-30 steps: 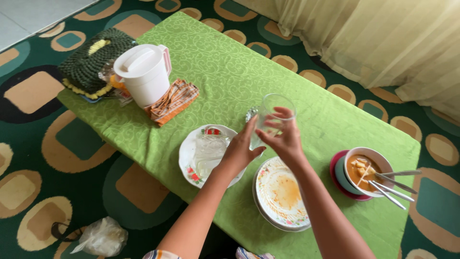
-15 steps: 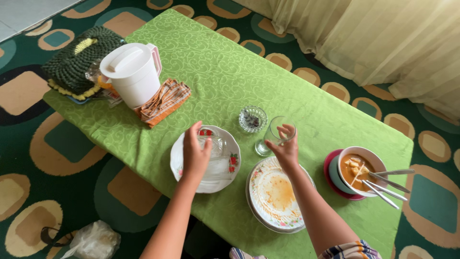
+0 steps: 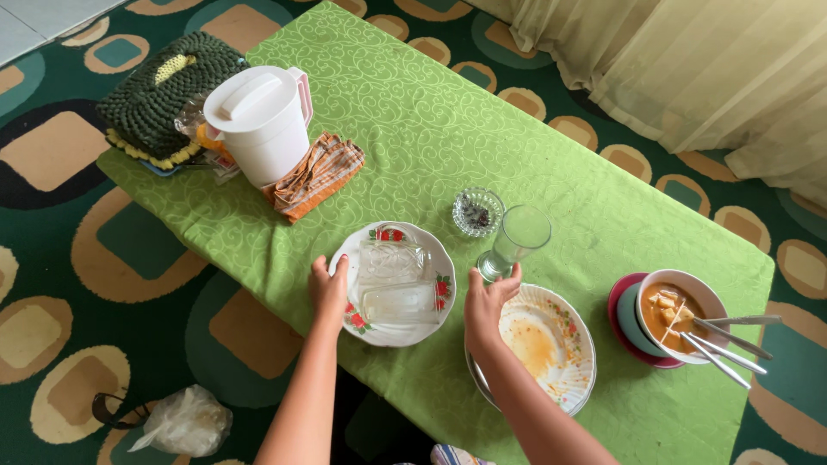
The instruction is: The person stacks used dishes and glasses on a table. They place a glass on a plate, stack a second plate, and then stack a bowl and a saucer. The person also moves a bowl of soup and a small glass aside to clear space.
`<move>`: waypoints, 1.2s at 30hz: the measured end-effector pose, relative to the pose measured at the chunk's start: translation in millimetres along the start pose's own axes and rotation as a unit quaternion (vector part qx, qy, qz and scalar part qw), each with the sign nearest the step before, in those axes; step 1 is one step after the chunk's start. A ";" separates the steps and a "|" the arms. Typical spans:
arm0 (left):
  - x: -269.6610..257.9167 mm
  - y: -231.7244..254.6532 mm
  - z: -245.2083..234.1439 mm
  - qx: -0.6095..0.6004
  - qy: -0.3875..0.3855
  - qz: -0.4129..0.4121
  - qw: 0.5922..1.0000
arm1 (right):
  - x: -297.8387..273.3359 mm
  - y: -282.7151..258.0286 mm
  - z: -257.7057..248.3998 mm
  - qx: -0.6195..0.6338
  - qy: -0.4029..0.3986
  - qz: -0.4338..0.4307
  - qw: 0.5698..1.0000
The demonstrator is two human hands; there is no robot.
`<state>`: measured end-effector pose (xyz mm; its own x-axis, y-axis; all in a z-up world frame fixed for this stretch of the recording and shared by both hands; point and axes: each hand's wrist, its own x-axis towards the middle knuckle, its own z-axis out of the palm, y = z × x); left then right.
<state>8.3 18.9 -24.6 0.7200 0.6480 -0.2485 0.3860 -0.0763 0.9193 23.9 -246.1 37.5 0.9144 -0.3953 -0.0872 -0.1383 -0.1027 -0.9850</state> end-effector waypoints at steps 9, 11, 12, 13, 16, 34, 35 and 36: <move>5.7 -14.7 4.1 -0.102 -0.068 -0.039 0.992 | 40.3 72.8 14.3 0.048 0.035 0.213 0.975; 9.9 -11.8 1.9 -0.107 -0.082 -0.083 0.987 | 47.3 86.4 18.9 0.041 -0.044 0.270 0.961; 11.3 -11.1 0.0 -0.109 -0.089 -0.106 0.984 | 51.3 90.8 21.8 0.049 -0.076 0.296 0.951; 12.0 -10.7 -1.9 -0.122 -0.097 -0.118 0.981 | 55.7 93.1 24.3 0.056 -0.108 0.322 0.939; 15.3 -10.4 -10.4 -0.161 -0.120 -0.146 0.969 | 55.3 91.6 25.9 0.126 -0.169 0.376 0.903; -70.4 84.9 -55.8 -0.231 -0.240 -0.122 0.935 | -13.4 -46.4 -58.5 0.184 -0.219 0.404 0.869; -82.0 89.3 -53.8 -0.235 -0.251 -0.122 0.931 | -16.4 -52.4 -73.5 0.181 -0.223 0.406 0.868; -92.1 93.9 -48.1 -0.239 -0.266 -0.122 0.926 | -20.5 -57.2 -88.7 0.183 -0.215 0.407 0.869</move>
<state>-49.5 -11.5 99.2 0.8766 0.1271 -0.4641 0.3663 0.4489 0.8150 -20.7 -313.0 108.9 0.6391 0.1850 -0.7466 -0.7474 0.3788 -0.5458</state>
